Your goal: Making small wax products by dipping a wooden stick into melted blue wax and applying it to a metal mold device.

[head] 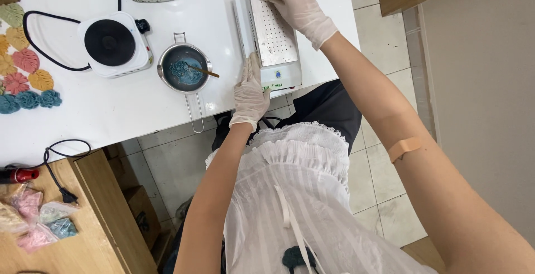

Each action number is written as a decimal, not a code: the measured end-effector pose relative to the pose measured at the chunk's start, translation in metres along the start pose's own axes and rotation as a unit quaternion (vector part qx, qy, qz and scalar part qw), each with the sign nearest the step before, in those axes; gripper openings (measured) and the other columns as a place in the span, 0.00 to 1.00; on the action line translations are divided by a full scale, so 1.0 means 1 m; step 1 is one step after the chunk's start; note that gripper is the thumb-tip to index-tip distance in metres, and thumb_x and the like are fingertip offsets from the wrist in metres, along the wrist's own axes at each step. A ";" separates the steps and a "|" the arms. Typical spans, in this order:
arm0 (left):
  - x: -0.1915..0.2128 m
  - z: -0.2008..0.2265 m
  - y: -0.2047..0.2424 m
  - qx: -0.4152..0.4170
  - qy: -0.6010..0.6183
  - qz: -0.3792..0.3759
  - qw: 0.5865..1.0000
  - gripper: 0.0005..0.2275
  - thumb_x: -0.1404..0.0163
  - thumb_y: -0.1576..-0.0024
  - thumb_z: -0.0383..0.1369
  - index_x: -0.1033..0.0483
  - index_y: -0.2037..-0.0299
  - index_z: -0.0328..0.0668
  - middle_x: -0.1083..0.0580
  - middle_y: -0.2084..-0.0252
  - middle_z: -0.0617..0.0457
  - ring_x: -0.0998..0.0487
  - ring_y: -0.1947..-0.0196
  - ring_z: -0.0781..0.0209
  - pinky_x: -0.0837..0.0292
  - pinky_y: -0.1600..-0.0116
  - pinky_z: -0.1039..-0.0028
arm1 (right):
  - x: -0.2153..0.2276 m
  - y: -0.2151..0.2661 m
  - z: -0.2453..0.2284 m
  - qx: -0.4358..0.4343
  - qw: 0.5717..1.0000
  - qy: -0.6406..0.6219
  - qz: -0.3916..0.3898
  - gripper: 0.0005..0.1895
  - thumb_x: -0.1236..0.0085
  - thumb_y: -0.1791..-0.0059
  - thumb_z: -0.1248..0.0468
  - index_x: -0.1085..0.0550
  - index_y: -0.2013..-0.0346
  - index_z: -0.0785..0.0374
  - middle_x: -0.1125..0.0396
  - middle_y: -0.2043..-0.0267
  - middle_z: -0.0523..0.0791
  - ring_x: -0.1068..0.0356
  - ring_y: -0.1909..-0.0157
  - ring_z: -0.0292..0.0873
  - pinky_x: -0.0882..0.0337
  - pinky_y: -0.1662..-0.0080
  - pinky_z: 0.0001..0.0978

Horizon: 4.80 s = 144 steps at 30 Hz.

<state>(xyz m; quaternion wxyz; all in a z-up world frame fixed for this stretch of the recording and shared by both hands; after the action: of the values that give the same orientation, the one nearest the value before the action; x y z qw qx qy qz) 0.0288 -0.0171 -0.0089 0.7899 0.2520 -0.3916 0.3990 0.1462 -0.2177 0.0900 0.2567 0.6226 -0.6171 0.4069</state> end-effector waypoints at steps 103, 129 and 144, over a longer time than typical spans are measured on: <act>0.003 0.004 -0.003 0.030 -0.088 -0.074 0.993 0.46 0.45 0.44 0.46 0.64 0.24 0.36 0.59 0.21 0.49 0.58 0.22 0.55 0.37 0.34 0.65 | 0.001 0.089 -0.020 0.073 0.996 0.041 0.007 0.07 0.39 0.51 0.68 0.20 0.58 0.61 0.28 0.59 0.46 0.28 0.54 0.50 0.27 0.52 0.39; -0.006 -0.002 -0.004 0.036 -0.051 -0.069 0.996 0.46 0.45 0.44 0.45 0.65 0.24 0.36 0.58 0.21 0.45 0.56 0.22 0.52 0.36 0.35 0.63 | 0.008 0.112 -0.050 0.018 0.999 0.035 0.006 0.09 0.37 0.52 0.68 0.19 0.57 0.62 0.27 0.60 0.48 0.27 0.57 0.50 0.27 0.54 0.37; -0.008 -0.002 0.014 0.011 0.217 0.091 0.972 0.42 0.43 0.43 0.31 0.62 0.25 0.31 0.48 0.24 0.33 0.48 0.25 0.39 0.52 0.24 0.61 | -0.003 0.136 -0.023 -0.169 0.972 -0.061 0.154 0.08 0.36 0.49 0.65 0.21 0.61 0.69 0.26 0.64 0.50 0.28 0.67 0.40 0.26 0.61 0.31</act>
<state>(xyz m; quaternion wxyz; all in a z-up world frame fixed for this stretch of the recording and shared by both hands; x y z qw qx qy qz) 0.0149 -0.0120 -0.0155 0.8135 0.1315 -0.2276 0.5187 0.0091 -0.2114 0.0754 0.2545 0.4914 -0.7798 0.2927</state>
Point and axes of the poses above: each hand's wrist, its own y-axis away from the middle knuckle, its own x-axis out of the back of the hand, z = x × y, the point moved 4 cm from there along -y, towards the middle knuckle
